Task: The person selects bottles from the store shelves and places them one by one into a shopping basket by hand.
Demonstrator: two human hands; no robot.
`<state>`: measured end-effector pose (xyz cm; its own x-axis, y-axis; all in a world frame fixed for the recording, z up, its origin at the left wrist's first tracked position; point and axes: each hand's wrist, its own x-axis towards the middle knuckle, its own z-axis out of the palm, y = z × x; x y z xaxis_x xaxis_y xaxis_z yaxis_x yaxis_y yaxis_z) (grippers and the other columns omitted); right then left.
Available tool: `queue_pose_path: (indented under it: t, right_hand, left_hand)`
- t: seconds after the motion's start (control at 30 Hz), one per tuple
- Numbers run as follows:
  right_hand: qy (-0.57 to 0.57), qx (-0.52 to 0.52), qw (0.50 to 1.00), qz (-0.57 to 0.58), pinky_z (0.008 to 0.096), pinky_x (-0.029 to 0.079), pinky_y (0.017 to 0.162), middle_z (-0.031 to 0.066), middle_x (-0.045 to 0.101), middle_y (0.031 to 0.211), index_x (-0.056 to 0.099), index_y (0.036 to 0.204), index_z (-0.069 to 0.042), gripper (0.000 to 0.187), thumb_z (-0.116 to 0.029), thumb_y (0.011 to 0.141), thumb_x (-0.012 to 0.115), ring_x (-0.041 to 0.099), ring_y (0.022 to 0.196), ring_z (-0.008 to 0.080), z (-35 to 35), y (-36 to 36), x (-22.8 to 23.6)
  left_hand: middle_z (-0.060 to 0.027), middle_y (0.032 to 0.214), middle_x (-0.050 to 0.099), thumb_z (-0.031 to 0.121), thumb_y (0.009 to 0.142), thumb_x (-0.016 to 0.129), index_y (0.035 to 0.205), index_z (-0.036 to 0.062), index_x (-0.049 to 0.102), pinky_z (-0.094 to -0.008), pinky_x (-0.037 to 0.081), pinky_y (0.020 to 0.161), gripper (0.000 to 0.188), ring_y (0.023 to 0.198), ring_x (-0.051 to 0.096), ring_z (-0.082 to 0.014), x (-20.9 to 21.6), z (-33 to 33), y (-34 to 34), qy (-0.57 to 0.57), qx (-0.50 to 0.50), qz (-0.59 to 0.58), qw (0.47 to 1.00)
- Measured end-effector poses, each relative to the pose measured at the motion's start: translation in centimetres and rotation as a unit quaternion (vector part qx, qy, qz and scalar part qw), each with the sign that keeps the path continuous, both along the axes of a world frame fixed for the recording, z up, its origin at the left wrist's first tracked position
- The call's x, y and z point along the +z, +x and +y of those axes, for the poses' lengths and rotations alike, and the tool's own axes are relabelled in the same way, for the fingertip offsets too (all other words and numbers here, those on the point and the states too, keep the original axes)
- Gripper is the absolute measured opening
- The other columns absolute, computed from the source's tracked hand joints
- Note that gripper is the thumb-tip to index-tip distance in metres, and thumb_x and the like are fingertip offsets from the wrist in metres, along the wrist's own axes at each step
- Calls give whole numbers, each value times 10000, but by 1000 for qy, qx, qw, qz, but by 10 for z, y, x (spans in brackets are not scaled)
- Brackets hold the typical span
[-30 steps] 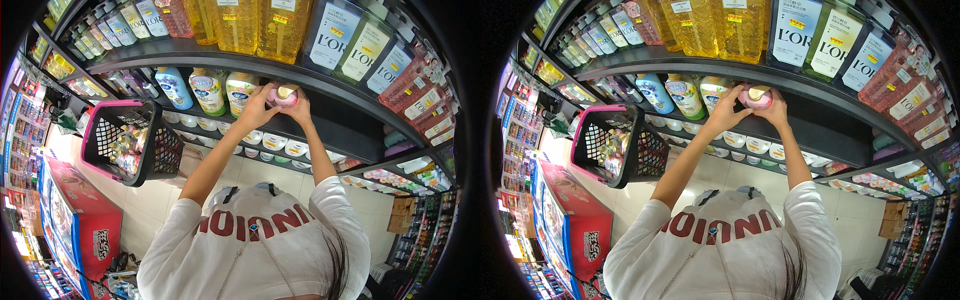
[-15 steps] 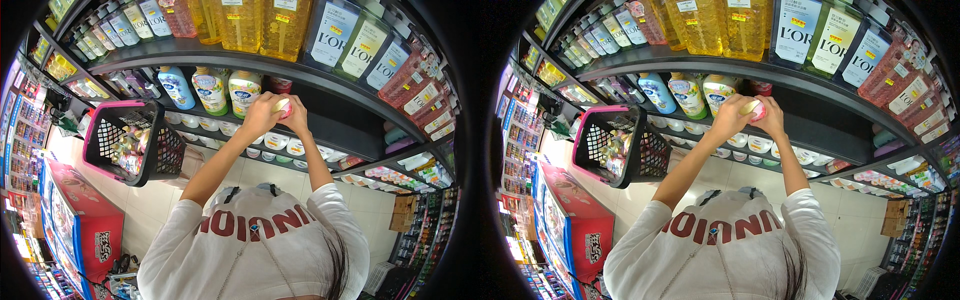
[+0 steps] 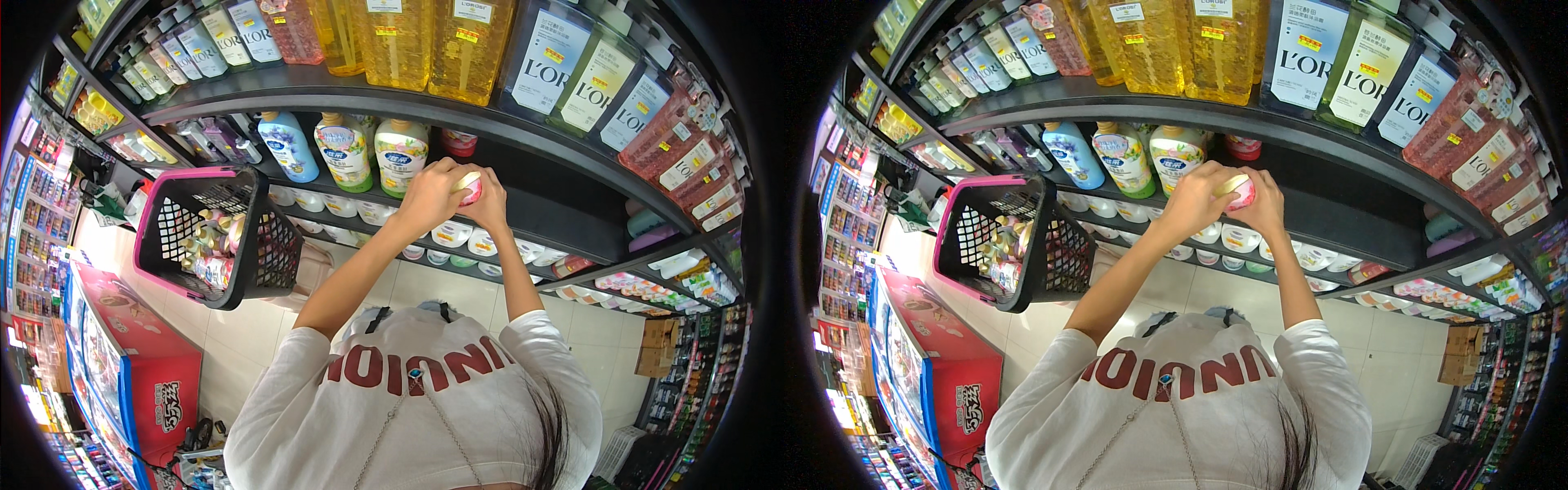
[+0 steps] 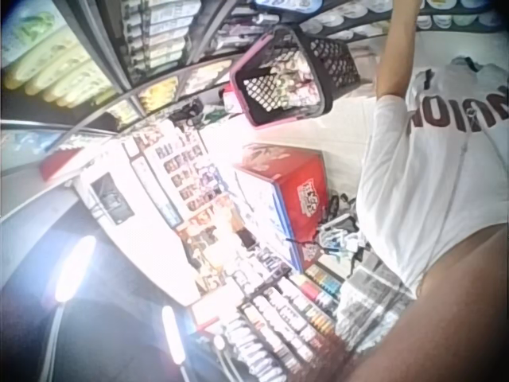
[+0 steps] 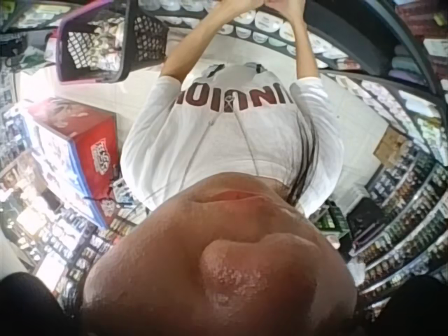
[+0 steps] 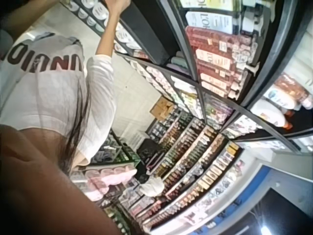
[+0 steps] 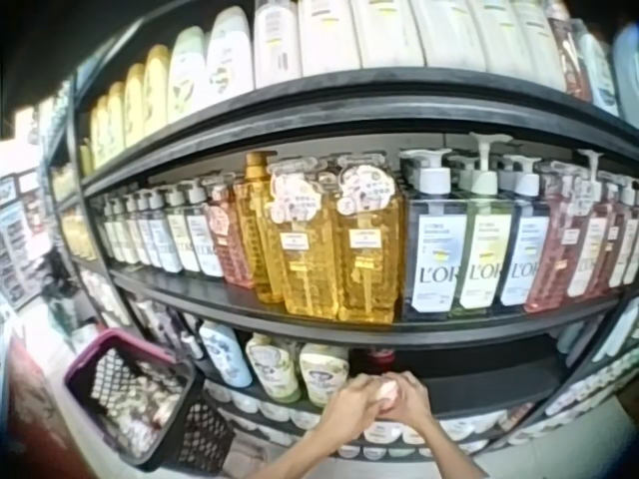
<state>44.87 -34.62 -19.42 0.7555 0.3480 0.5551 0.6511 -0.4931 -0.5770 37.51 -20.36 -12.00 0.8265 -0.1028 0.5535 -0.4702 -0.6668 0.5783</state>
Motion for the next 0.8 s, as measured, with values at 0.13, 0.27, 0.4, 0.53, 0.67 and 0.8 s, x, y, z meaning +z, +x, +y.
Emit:
queue_pose_path:
  t: [0.13, 0.27, 0.4, 0.53, 0.67, 0.8]
  right_hand:
    - [-1, -2, 1000, -7, 379, 498, 715, 103, 588, 897, 584, 1045, -93, 661, -220, 444, 825, 594, 830, 295, 0, -4, 2]
    - [-5, -3, 1000, 1, 378, 500, 702, 109, 590, 885, 585, 1038, -81, 655, -230, 447, 827, 597, 812, 298, -2, -9, 4]
    - [6, 0, 1000, -10, 381, 499, 698, 114, 589, 887, 587, 1027, -78, 635, -220, 457, 827, 599, 813, 300, -3, -10, 3]
    - [20, -1, 1000, 4, 386, 499, 705, 118, 588, 889, 584, 1028, -75, 634, -218, 461, 831, 598, 815, 307, -3, -11, 6]
    - [34, 15, 999, 16, 390, 490, 744, 124, 582, 936, 572, 1045, -64, 658, -203, 462, 842, 589, 865, 311, -4, -9, 4]
    - [84, 65, 994, 31, 383, 481, 811, 133, 578, 1048, 540, 1133, -61, 754, -194, 462, 857, 578, 964, 296, -10, -1, -16]
  left_hand:
    - [-152, 882, 582, 55, 690, 657, 1026, 32, 626, -390, 481, 711, 339, 809, 582, -341, 5, 2, -2, 0, -10, 7, 1000]
    - [-151, 888, 582, 56, 692, 657, 1033, 27, 623, -391, 485, 706, 344, 802, 587, -341, 5, 3, -3, 15, -20, 10, 1000]
    - [-153, 891, 582, 60, 695, 658, 1028, 18, 620, -395, 486, 708, 338, 800, 589, -346, 8, 2, -4, 9, -25, 21, 999]
    - [-156, 899, 588, 65, 692, 667, 1030, 13, 611, -391, 488, 703, 346, 801, 588, -350, 8, 1, -2, 2, -23, 4, 1000]
    - [-153, 937, 604, 53, 682, 680, 1040, 18, 604, -382, 491, 702, 367, 798, 595, -346, 5, 0, -1, -31, -28, 0, 999]
    - [-148, 962, 611, 44, 679, 684, 1043, 26, 603, -376, 493, 701, 373, 786, 601, -342, 5, -2, -8, -58, -20, 46, 997]
